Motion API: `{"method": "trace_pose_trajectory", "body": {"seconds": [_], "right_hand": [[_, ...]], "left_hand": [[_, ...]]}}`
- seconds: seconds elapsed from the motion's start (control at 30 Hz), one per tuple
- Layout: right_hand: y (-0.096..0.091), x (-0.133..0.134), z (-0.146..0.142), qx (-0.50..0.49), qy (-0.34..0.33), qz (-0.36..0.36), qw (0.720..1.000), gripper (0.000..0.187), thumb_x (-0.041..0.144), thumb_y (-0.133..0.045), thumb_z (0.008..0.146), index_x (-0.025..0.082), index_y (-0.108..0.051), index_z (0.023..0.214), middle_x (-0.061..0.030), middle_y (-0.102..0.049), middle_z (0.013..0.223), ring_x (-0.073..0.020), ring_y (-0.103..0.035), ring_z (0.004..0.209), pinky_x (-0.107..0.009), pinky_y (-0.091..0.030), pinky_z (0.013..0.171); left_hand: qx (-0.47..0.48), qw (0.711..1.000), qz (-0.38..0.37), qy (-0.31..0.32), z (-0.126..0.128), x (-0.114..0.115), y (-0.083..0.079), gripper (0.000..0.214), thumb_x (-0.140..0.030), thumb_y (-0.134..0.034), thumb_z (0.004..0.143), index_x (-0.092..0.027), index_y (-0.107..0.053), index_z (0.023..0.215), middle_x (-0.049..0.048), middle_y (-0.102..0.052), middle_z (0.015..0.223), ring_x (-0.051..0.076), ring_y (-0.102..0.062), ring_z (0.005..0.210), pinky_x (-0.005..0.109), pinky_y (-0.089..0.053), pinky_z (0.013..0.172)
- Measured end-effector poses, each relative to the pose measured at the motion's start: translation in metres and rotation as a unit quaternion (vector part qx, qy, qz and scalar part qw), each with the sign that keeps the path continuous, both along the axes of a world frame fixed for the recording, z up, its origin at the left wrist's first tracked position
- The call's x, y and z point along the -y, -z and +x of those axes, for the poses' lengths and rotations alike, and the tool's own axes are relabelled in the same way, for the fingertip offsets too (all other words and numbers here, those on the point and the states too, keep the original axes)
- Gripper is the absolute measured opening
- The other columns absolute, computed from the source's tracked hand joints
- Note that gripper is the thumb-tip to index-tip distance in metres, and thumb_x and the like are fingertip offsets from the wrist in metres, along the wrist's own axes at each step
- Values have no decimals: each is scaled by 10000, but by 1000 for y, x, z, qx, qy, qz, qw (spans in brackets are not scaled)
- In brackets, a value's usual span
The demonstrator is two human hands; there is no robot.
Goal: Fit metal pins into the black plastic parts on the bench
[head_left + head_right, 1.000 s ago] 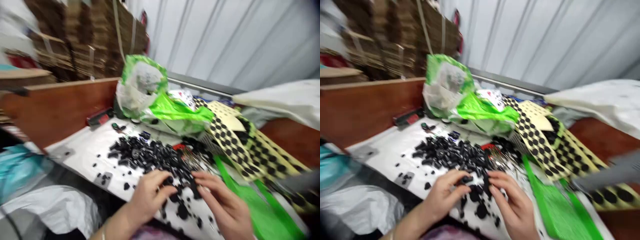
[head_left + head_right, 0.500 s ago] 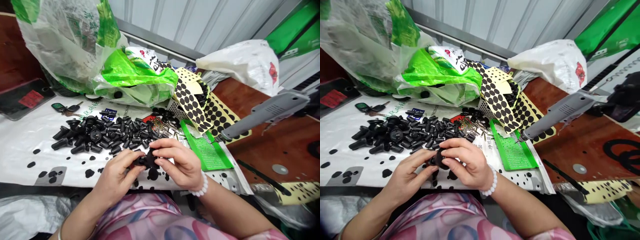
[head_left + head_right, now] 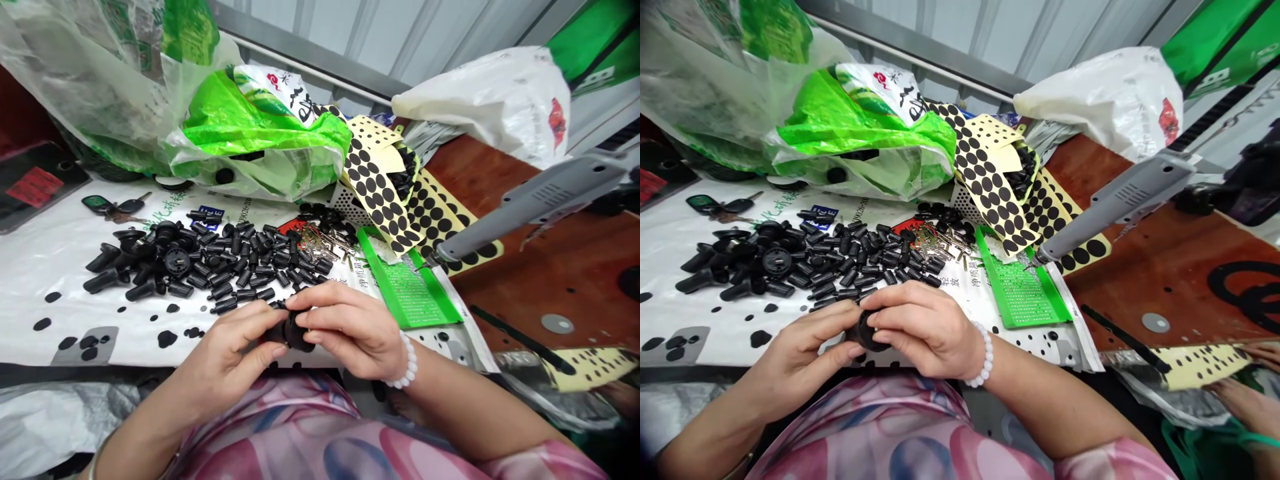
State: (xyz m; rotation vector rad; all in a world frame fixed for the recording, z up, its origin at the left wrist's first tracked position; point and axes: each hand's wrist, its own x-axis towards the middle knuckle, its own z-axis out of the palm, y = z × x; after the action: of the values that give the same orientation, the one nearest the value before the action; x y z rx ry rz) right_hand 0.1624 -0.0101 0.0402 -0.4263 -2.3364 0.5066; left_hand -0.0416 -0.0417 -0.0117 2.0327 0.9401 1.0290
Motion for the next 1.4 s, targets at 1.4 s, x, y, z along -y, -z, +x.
{"method": "trace_pose_trajectory", "body": {"seconds": [1.4], "right_hand": [[-6,-1,37,246,14,91,965,408,415,-391,955,58,-484,1131,-100,-696,838,-152,-670,693,-235,-495,545]], "left_hand": [[17,993,-84,85,43,-2,2,117,-179,-472,886,-171,-584,855,12,-593,824,128,-541,761,231,-427,676]]}}
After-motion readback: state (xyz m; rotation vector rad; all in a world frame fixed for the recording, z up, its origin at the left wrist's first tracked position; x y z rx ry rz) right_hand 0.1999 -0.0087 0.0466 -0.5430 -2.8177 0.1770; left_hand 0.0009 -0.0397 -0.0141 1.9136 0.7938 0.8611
